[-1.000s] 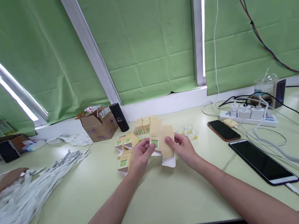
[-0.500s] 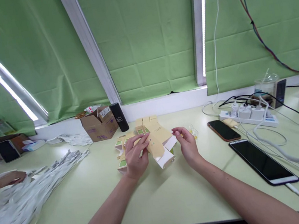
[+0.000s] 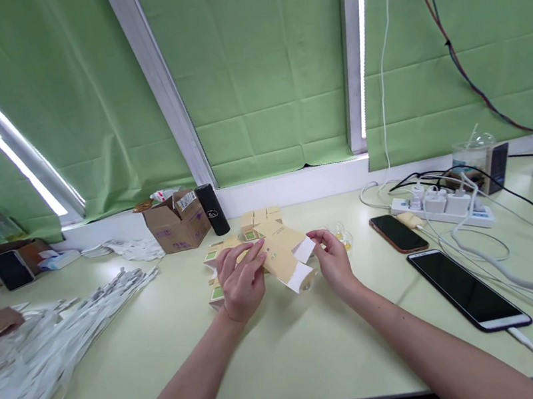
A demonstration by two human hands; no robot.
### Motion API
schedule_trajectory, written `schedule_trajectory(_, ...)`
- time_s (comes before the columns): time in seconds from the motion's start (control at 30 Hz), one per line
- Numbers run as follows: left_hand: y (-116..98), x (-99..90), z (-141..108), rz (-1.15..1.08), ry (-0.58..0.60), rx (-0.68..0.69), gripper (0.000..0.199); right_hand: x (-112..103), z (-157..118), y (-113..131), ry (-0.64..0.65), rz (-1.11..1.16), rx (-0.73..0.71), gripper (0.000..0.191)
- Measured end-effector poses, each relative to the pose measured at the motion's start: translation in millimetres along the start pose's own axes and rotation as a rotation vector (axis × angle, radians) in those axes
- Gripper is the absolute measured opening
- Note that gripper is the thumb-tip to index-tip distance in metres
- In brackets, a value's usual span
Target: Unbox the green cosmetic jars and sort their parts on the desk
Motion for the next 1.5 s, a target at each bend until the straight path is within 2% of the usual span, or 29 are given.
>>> schedule_trajectory(0.07, 10, -2.5, 2, -0.047, -0.038, -0.111, 0.016, -1, 0, 3, -0.01, -0.029, -0.029, 0.034)
schedule_trajectory(0.17, 38, -9.8, 6, -0.127, -0.104, -0.405, 0.002, -1, 0, 5, -0.006, -0.073, -0.047, 0.038)
schedule_trajectory(0.27, 76, -16.1, 7, -0.275, -0.108, -0.763, 0.018, -1, 0, 4, 0.001, -0.07, -0.035, 0.041)
schedule_trajectory(0.33, 98, -22.8, 8, -0.33, -0.057, -0.932, 0.026, -1, 0, 3, 0.002, -0.056, -0.028, 0.041)
schedule_trajectory(0.43, 131, -36.9, 1, -0.348, 0.11, -1.102, 0.036, -1, 0, 1, 0.001, -0.046, -0.022, 0.041)
schedule_trajectory(0.57, 176, -81.9, -28, -0.134, 0.248, -1.225, 0.045, 0, 1, 1, 0.005, -0.046, -0.015, 0.044)
schedule_trajectory(0.67, 197, -110.2, -57, -0.026, 0.385, -1.325, 0.051, -1, 2, 2, -0.004, -0.052, -0.02, 0.045)
schedule_trajectory(0.77, 201, -132.0, -73, 0.106, 0.488, -1.345, 0.053, -1, 1, 3, -0.006, -0.073, -0.038, 0.045)
schedule_trajectory(0.87, 192, -137.6, -85, 0.145, 0.578, -1.368, 0.052, -1, 0, 4, 0.006, -0.101, -0.05, 0.043)
schedule_trajectory(1.07, 176, -128.1, -105, 0.129, 0.665, -1.404, 0.055, 1, 0, 2, 0.03, -0.126, -0.039, 0.042)
schedule_trajectory(1.27, 170, -114.0, -119, 0.09, 0.736, -1.397, 0.061, 4, -2, 3, 0.043, -0.119, -0.031, 0.041)
schedule_trajectory(1.5, 165, -98.3, -128, 0.03, 0.788, -1.404, 0.057, 7, -2, 0, 0.071, -0.12, -0.026, 0.042)
Point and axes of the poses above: each hand's wrist, its own z-axis towards the middle knuckle, its own x-axis out of the palm, y = z × x, the point moved 9 cm from there along z, towards the middle knuckle, and after that the axes turned 3 degrees about -z, right-handed, at the moved point
